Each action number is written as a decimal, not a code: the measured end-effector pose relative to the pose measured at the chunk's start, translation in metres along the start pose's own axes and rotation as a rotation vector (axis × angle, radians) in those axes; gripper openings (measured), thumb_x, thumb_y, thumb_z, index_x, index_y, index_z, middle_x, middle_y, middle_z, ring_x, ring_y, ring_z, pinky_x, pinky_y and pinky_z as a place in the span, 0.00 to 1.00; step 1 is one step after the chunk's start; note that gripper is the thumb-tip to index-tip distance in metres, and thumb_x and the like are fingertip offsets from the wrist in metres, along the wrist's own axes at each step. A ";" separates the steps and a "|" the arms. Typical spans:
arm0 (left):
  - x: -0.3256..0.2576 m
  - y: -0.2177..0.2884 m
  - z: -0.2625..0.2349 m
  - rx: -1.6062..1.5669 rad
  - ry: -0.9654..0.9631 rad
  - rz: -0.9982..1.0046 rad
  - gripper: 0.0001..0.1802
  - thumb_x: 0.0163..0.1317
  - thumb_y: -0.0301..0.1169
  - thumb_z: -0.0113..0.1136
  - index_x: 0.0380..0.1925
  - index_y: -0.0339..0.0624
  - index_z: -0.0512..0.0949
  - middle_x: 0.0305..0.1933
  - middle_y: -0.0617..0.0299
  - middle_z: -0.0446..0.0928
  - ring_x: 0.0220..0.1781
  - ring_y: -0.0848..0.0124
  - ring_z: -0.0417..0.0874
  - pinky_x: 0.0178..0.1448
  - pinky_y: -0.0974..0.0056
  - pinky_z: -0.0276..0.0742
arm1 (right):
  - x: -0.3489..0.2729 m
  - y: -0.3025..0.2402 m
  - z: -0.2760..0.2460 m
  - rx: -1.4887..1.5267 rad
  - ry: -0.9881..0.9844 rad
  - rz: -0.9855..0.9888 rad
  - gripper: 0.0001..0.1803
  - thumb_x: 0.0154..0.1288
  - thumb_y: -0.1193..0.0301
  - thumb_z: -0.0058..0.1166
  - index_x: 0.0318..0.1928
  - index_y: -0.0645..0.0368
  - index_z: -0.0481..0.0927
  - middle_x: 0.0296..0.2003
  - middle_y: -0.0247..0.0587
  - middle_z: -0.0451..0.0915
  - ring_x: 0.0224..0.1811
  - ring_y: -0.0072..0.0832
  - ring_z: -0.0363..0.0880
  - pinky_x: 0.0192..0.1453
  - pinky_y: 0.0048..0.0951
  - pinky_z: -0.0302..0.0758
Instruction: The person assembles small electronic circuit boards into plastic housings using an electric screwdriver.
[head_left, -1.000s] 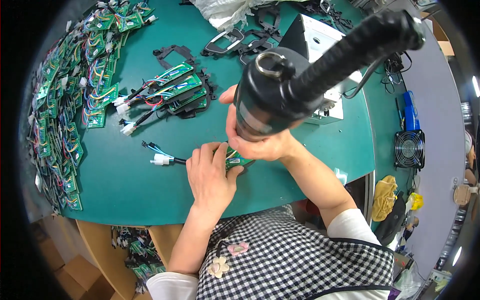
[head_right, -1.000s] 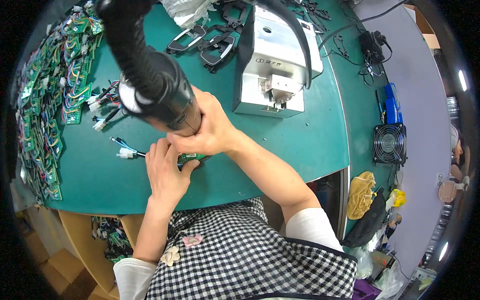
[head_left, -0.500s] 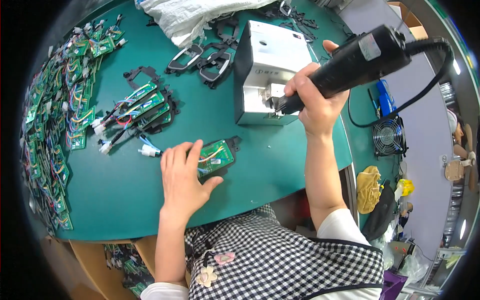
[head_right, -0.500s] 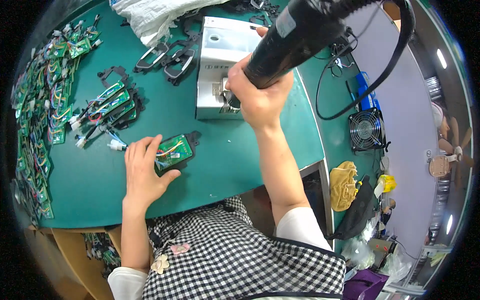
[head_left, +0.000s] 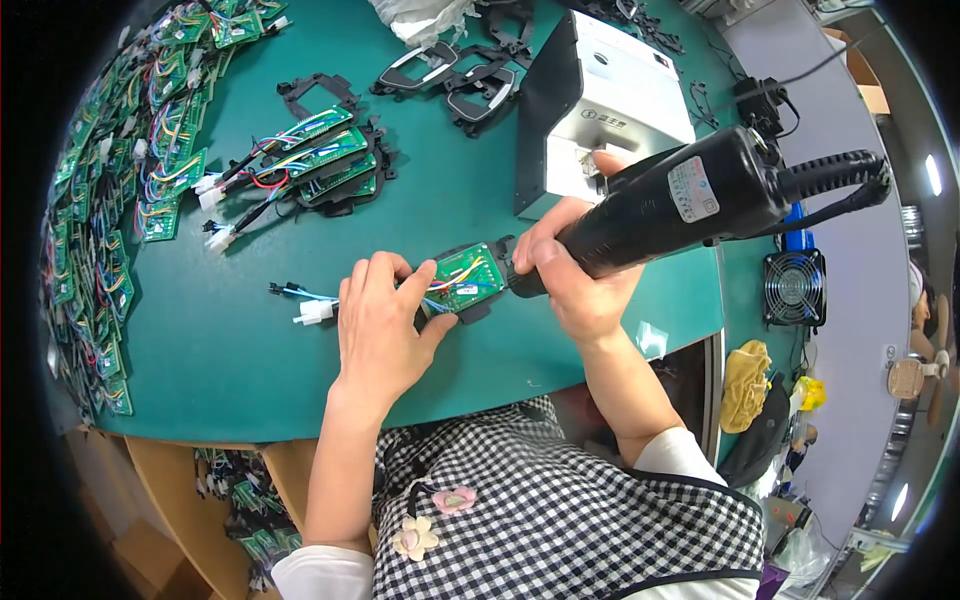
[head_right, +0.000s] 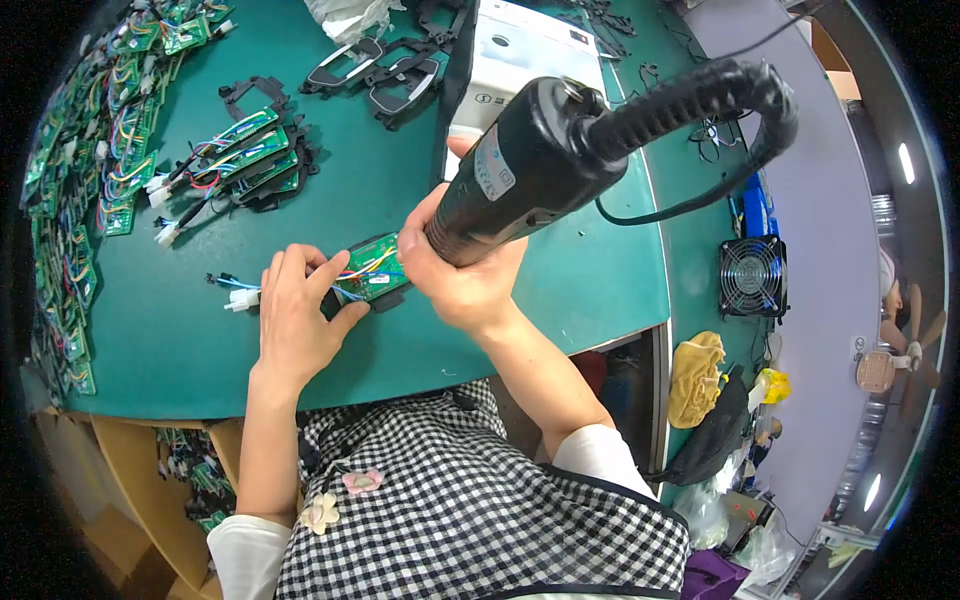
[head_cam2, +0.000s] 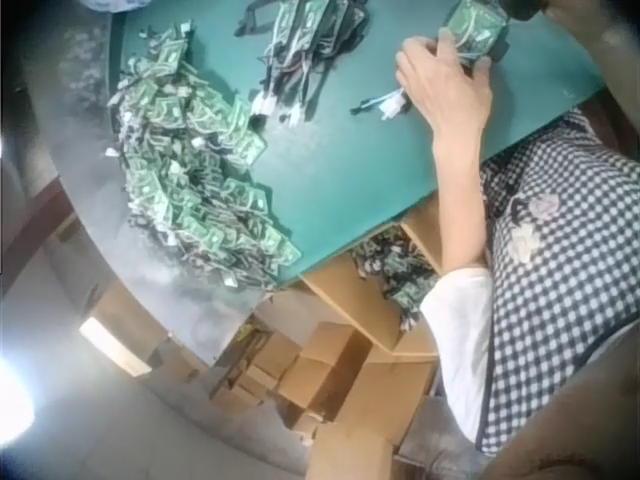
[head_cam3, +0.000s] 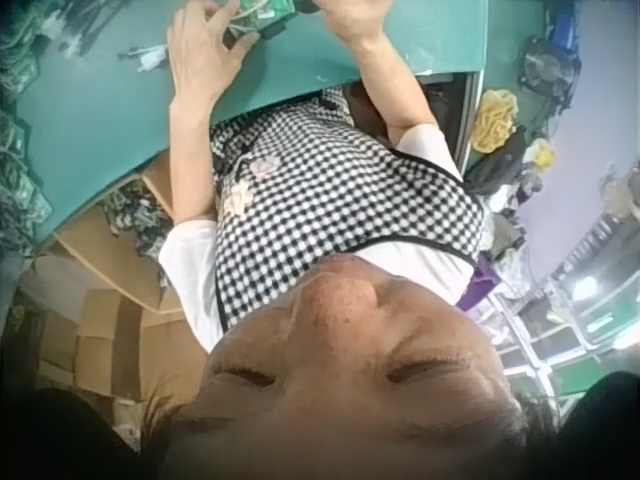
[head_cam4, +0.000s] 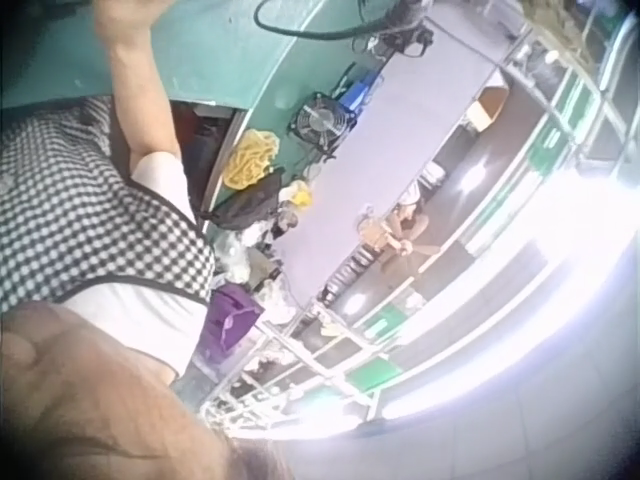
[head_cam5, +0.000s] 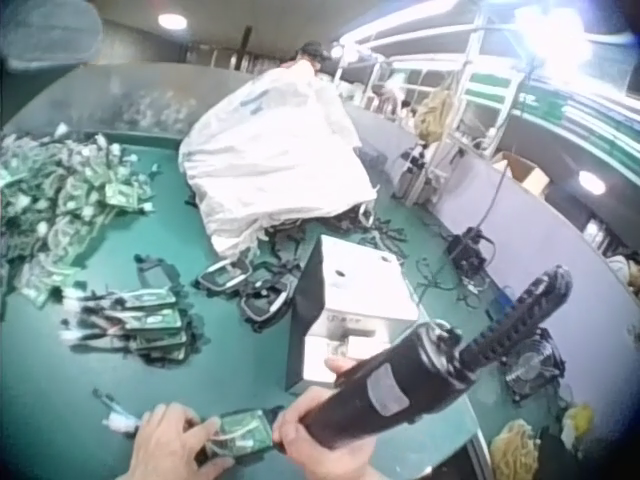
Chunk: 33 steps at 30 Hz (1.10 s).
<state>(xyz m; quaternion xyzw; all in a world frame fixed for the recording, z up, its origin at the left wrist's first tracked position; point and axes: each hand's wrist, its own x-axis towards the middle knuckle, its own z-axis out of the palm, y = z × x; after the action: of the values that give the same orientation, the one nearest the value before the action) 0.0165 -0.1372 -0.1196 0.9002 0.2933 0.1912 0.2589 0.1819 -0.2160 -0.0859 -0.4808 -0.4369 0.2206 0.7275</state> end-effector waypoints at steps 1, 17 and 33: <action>0.000 0.000 0.000 -0.003 -0.004 -0.003 0.28 0.34 0.28 0.72 0.42 0.39 0.77 0.36 0.59 0.69 0.40 0.63 0.70 0.42 0.61 0.64 | 0.000 0.002 -0.001 -0.040 -0.039 0.003 0.41 0.52 0.80 0.52 0.63 0.62 0.44 0.21 0.43 0.72 0.22 0.29 0.73 0.33 0.30 0.74; 0.002 0.009 -0.001 0.005 0.009 -0.077 0.28 0.32 0.26 0.72 0.41 0.36 0.78 0.34 0.58 0.67 0.37 0.62 0.68 0.40 0.61 0.67 | 0.015 0.005 -0.006 0.039 -0.164 0.136 0.39 0.47 0.81 0.53 0.59 0.65 0.49 0.20 0.42 0.72 0.22 0.27 0.73 0.30 0.27 0.72; 0.004 0.015 0.016 0.067 0.114 0.085 0.23 0.30 0.24 0.71 0.34 0.40 0.80 0.34 0.62 0.73 0.39 0.63 0.72 0.43 0.60 0.68 | 0.069 -0.048 -0.061 -0.102 0.211 -0.456 0.33 0.50 0.83 0.52 0.58 0.67 0.55 0.18 0.36 0.74 0.19 0.23 0.74 0.28 0.23 0.73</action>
<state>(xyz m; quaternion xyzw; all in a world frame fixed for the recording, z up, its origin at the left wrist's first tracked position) 0.0337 -0.1513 -0.1226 0.9075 0.2756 0.2431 0.2033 0.2645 -0.2166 -0.0236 -0.4262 -0.4663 -0.0228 0.7749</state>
